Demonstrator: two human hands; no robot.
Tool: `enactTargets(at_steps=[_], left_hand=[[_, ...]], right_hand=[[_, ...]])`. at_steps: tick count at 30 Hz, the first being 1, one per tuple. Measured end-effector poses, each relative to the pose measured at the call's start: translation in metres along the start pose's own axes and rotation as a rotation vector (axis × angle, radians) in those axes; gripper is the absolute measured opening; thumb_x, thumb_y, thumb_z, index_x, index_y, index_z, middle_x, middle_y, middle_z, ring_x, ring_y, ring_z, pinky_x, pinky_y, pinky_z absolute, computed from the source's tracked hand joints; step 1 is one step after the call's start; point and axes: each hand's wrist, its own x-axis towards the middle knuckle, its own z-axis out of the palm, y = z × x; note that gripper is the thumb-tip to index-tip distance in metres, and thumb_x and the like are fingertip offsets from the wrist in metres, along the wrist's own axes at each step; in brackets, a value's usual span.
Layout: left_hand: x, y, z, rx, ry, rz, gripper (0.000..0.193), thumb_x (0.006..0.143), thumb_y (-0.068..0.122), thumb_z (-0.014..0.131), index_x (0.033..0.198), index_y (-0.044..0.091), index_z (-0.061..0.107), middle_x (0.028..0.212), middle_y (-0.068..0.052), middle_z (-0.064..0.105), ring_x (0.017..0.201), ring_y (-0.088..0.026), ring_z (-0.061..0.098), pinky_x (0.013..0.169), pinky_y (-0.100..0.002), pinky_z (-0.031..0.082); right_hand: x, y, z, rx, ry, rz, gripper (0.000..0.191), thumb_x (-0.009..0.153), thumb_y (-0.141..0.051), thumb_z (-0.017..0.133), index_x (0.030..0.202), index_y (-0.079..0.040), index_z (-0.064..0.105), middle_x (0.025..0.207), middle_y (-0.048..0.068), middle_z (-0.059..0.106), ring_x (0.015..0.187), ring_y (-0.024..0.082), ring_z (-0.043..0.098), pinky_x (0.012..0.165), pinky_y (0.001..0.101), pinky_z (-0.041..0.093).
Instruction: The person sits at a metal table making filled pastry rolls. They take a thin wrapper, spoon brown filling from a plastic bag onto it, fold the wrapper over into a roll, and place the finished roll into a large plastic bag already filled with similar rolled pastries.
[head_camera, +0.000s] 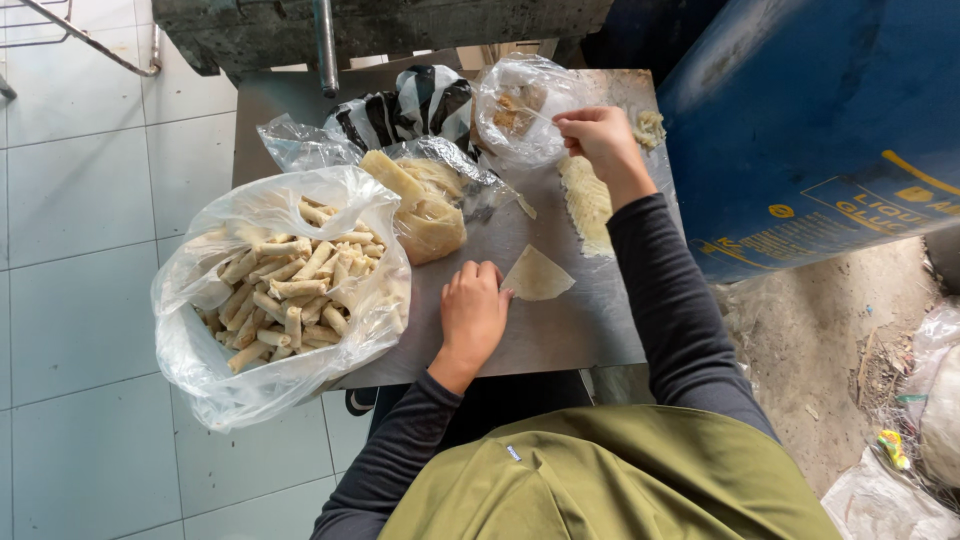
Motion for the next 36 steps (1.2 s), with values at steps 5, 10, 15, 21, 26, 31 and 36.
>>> enactTargets(at_steps=[5,10,15,21,26,31,36], left_hand=[[-0.002,0.004,0.004,-0.054,0.024,0.040,0.013,0.089,0.017,0.073,0.096,0.010,0.064,0.094,-0.008,0.067,0.093,-0.030,0.066,0.081,-0.045,0.047],[-0.003,0.008,0.002,-0.246,0.074,0.017,0.015,0.091,0.011,0.068,0.104,0.005,0.063,0.094,-0.010,0.073,0.087,-0.032,0.070,0.077,-0.046,0.050],[-0.001,0.008,-0.006,-0.444,0.067,-0.087,0.017,0.092,0.006,0.069,0.108,0.001,0.064,0.090,-0.013,0.073,0.079,-0.028,0.073,0.071,-0.040,0.056],[0.002,0.004,-0.008,-0.573,0.033,-0.158,0.024,0.091,0.006,0.069,0.114,0.000,0.066,0.090,-0.013,0.078,0.080,-0.021,0.079,0.069,-0.031,0.060],[0.003,0.002,-0.006,-0.582,0.009,-0.182,0.024,0.091,0.008,0.070,0.114,0.000,0.067,0.091,-0.013,0.078,0.080,-0.020,0.079,0.068,-0.031,0.061],[0.004,0.003,-0.006,-0.602,0.003,-0.182,0.024,0.091,0.009,0.070,0.114,0.001,0.067,0.091,-0.012,0.078,0.081,-0.020,0.079,0.068,-0.031,0.061],[0.003,0.005,-0.008,-0.592,0.020,-0.161,0.023,0.092,0.011,0.071,0.113,0.001,0.068,0.091,-0.013,0.078,0.082,-0.021,0.079,0.069,-0.032,0.060]], right_hand=[[-0.057,-0.005,-0.033,0.129,-0.082,-0.027,0.022,0.095,-0.001,0.067,0.113,0.009,0.073,0.084,0.005,0.069,0.070,0.010,0.061,0.064,0.0222,0.051],[-0.135,0.005,-0.060,0.061,-0.128,0.022,0.021,0.096,-0.003,0.067,0.113,0.008,0.073,0.080,0.005,0.068,0.068,0.010,0.058,0.061,0.0228,0.047],[-0.189,0.025,-0.060,-0.045,-0.217,0.097,0.020,0.095,-0.005,0.068,0.110,0.003,0.077,0.077,0.002,0.068,0.066,0.008,0.057,0.060,0.0223,0.047],[-0.219,0.036,-0.037,-0.374,-0.143,-0.129,0.016,0.096,-0.004,0.069,0.109,-0.005,0.079,0.087,0.001,0.071,0.074,0.008,0.059,0.062,0.0241,0.047],[-0.239,0.037,-0.031,-0.731,-0.038,-0.763,0.024,0.094,0.003,0.071,0.115,-0.007,0.074,0.103,0.009,0.066,0.092,0.021,0.066,0.078,0.0321,0.054],[-0.247,0.040,-0.039,-1.069,-0.070,-1.066,0.043,0.083,0.004,0.072,0.124,-0.006,0.073,0.102,0.008,0.062,0.092,0.022,0.067,0.078,0.0339,0.057],[-0.256,0.043,-0.057,-1.213,-0.065,-1.157,0.042,0.085,0.000,0.071,0.127,-0.006,0.072,0.103,0.006,0.061,0.094,0.021,0.067,0.083,0.0340,0.059]])
